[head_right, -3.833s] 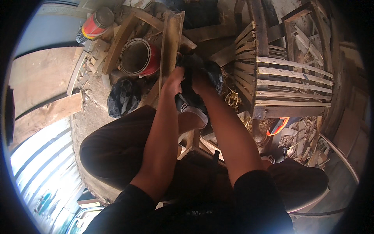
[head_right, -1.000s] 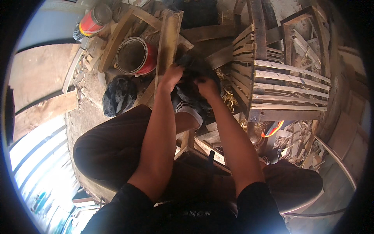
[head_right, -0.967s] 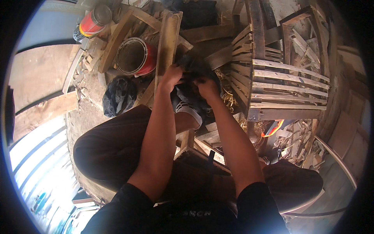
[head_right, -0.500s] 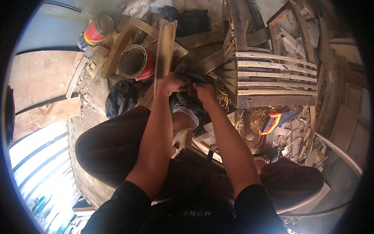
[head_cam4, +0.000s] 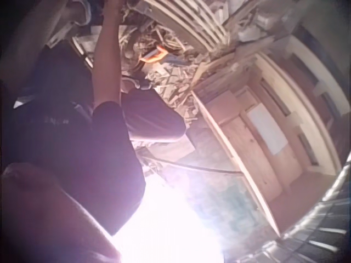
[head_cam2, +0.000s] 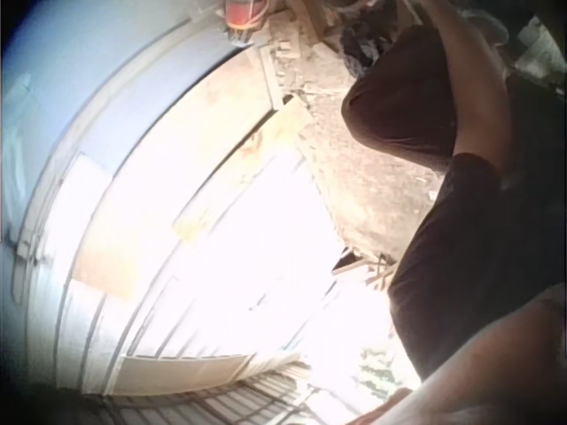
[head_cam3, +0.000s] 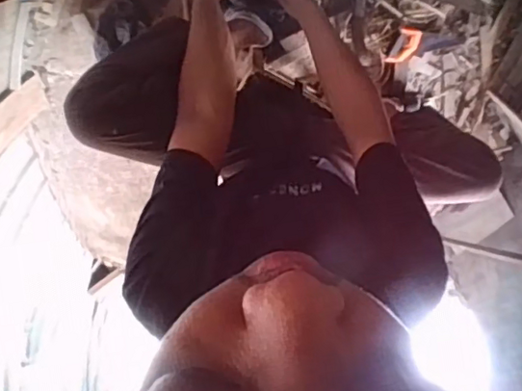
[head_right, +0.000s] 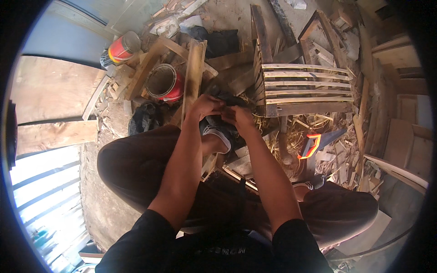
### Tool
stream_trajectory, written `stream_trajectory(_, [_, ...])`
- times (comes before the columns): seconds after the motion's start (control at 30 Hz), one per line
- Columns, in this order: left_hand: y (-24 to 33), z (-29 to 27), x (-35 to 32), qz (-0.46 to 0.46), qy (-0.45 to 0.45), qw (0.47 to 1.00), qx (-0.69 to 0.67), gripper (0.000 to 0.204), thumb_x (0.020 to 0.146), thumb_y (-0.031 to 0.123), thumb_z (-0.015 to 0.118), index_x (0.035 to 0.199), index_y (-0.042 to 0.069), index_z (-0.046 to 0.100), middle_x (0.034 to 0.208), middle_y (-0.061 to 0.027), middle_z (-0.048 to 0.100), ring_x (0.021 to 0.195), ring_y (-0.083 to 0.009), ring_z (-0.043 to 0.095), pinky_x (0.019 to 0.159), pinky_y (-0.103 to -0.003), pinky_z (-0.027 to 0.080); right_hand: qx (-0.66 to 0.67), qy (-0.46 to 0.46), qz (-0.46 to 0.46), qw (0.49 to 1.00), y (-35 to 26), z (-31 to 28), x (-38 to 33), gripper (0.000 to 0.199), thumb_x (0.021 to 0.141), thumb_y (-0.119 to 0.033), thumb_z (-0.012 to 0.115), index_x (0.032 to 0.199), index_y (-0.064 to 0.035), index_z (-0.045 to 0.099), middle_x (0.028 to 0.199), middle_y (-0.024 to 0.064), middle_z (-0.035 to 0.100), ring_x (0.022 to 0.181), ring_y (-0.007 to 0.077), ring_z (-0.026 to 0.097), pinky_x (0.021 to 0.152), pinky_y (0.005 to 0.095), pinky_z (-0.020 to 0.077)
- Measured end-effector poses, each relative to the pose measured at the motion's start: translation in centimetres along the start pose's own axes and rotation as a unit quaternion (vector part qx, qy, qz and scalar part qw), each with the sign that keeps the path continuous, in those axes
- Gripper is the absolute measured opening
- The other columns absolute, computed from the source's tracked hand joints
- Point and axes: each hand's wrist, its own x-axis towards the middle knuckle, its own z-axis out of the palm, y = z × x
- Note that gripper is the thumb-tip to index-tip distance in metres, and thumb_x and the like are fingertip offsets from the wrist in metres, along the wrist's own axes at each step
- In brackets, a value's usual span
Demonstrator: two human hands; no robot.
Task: The person sits on the floor and assembles a wooden crate by hammering nails into the slats and sawing a piece of wood to fit the structure.
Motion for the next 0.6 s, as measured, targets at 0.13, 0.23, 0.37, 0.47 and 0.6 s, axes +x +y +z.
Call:
stream_trajectory(0.13, [0.3,0.5,-1.2,0.038,-0.018,0.999,0.029,0.023,0.095,0.000,0.074,0.115,-0.010,0.074,0.111,-0.0187,0.076,0.101,-0.0264,0.076,0.089,-0.035,0.067,-0.015,-0.002,-0.021,1.000,-0.5,0.2,-0.9,0.028,0.106,-0.011,0.053,0.117,0.0115,0.065,0.106,0.0214,0.073,0.096,0.0312,0.075,0.089,0.0416,0.0648])
stream_trajectory(0.23, [0.3,0.9,-1.7,0.053,-0.012,0.998,0.031,0.022,0.094,-0.001,0.074,0.114,-0.010,0.075,0.109,-0.0179,0.076,0.100,-0.0260,0.076,0.089,-0.035,0.067,-0.039,-0.008,-0.048,0.998,-0.7,0.3,-1.6,0.028,0.105,-0.011,0.057,0.118,0.0124,0.066,0.108,0.0211,0.073,0.098,0.0310,0.074,0.092,0.0422,0.0644])
stream_trajectory(0.37, [0.4,1.2,-2.4,0.068,-0.007,0.997,0.025,0.020,0.094,-0.001,0.074,0.112,-0.011,0.075,0.109,-0.0182,0.076,0.099,-0.0267,0.076,0.088,-0.036,0.067,-0.051,-0.028,-0.062,0.996,-1.0,0.6,-3.1,0.028,0.105,-0.011,0.060,0.120,0.0121,0.066,0.113,0.0214,0.072,0.102,0.0306,0.073,0.096,0.0425,0.0630])
stream_trajectory(0.47, [0.6,1.3,-2.7,0.076,-0.015,0.997,0.021,0.019,0.094,-0.003,0.074,0.111,-0.011,0.075,0.110,-0.0194,0.076,0.098,-0.0273,0.076,0.088,-0.036,0.068,-0.025,-0.044,-0.071,0.996,-0.7,0.2,-3.4,0.027,0.105,-0.010,0.061,0.121,0.0117,0.066,0.116,0.0219,0.071,0.103,0.0307,0.073,0.097,0.0417,0.0628])
stream_trajectory(0.6, [0.6,1.3,-2.9,0.097,-0.017,0.995,-0.002,0.017,0.092,-0.004,0.076,0.107,-0.011,0.076,0.105,-0.0198,0.077,0.094,-0.0271,0.076,0.083,-0.037,0.068,-0.043,-0.044,-0.083,0.995,-0.5,0.0,-3.8,0.026,0.104,-0.006,0.062,0.121,0.0128,0.065,0.114,0.0213,0.072,0.102,0.0306,0.073,0.096,0.0403,0.0632])
